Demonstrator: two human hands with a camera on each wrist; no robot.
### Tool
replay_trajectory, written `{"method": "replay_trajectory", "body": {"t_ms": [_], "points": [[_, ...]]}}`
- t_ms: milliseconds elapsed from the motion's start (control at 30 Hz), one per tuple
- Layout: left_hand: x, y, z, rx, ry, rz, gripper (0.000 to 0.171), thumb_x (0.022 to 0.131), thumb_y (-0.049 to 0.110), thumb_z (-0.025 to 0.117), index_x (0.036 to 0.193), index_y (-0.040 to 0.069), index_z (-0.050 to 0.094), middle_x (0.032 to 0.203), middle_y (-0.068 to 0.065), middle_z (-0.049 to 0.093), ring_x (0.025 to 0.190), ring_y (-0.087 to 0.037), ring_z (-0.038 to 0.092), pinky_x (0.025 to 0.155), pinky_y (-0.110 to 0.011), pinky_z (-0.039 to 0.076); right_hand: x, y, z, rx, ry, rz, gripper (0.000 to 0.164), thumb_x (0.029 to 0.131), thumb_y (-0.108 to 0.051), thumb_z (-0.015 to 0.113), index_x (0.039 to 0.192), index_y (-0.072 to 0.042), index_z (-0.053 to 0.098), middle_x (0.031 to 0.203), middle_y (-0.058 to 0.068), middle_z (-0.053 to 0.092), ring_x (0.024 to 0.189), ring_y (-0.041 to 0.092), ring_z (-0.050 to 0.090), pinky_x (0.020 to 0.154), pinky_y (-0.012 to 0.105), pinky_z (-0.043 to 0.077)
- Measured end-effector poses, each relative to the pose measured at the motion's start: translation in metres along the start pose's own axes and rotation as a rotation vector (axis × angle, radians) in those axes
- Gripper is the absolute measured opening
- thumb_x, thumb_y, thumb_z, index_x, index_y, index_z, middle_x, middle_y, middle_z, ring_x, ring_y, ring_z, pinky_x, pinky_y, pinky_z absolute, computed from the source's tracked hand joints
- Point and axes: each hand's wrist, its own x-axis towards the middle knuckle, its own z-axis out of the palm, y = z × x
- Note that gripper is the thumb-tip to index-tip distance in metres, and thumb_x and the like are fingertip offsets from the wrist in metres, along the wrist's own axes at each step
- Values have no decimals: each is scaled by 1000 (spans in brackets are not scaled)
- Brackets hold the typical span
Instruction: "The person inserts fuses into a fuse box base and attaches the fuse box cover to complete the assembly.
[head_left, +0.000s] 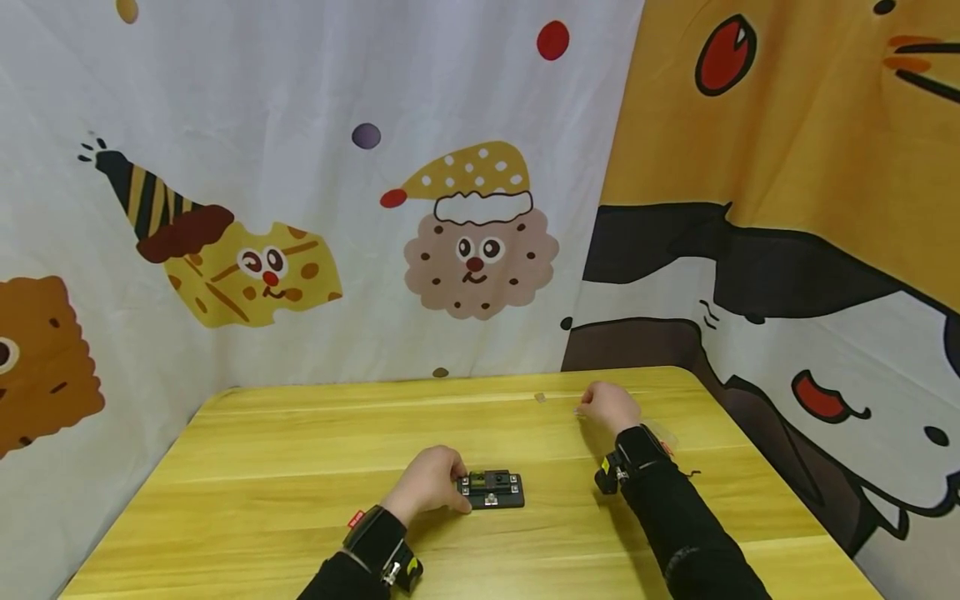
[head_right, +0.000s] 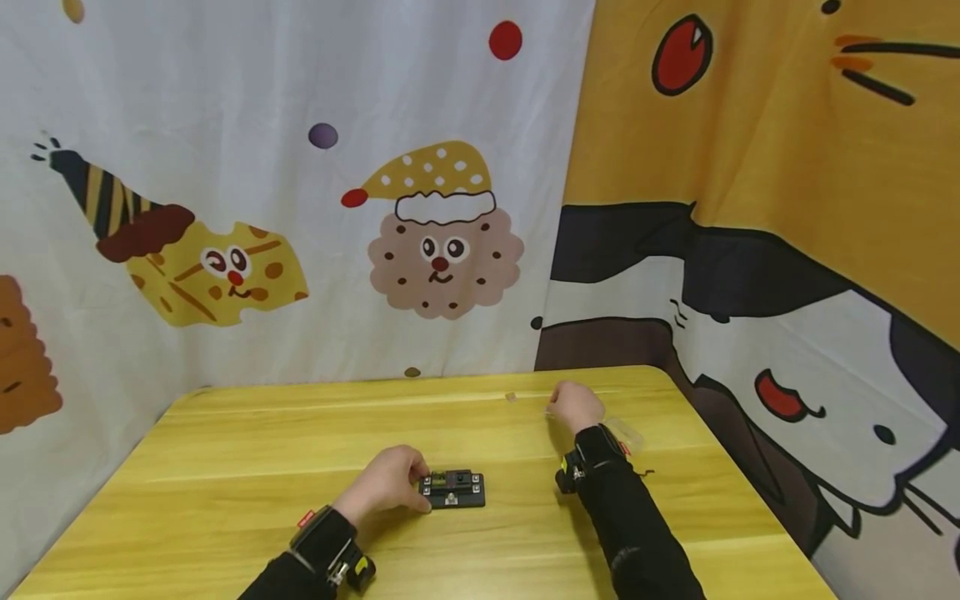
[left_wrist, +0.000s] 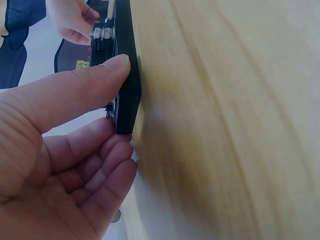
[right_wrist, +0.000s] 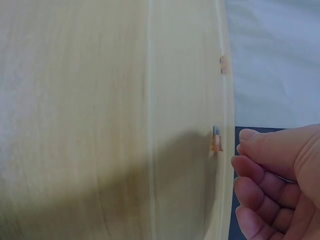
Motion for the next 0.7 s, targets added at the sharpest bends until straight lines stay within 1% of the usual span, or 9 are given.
{"method": "replay_trajectory", "body": {"t_ms": [67,167,400,500,600,700], "points": [[0,0,0,1,1,-1,40,60,14,95,89,4,69,82,0,60,70,-15,50,68,-34,47,2,1,1,-9,-6,9,15,88,-23,75,84,-11,67,81,3,63,71,21,55,66,41,45],[0,0,-1,-1,4,2,40,60,14,95,89,4,69,82,0,60,71,-15,50,69,-34,47,6,2,4,-33,-10,10,16,88,-24,76,83,-10,68,79,3,63,69,21,55,66,41,46],[0,0,1,-13,-1,-7,40,61,14,94,91,4,69,83,0,60,71,-15,50,69,-34,47,15,5,11,-85,-12,29,18,86,-25,77,89,-9,70,86,6,67,75,23,60,69,42,49],[0,-1,1,-14,-2,-6,40,61,14,94,91,4,69,83,0,60,71,-15,51,69,-34,48,18,4,11,-97,-18,33,17,86,-25,77,88,-9,70,86,6,68,77,24,62,70,44,50],[0,-2,1,-14,-2,-4,40,61,14,94,91,4,69,83,0,60,72,-15,51,69,-34,48,19,2,11,-106,-28,44,17,86,-25,76,81,-11,70,82,5,67,75,24,61,70,45,50],[0,-2,1,-12,-1,-1,40,61,14,94,91,4,69,83,1,60,72,-14,51,69,-34,48,18,-1,10,-110,-44,61,23,87,-24,75,70,-11,65,76,5,64,71,24,59,66,43,48]]}}
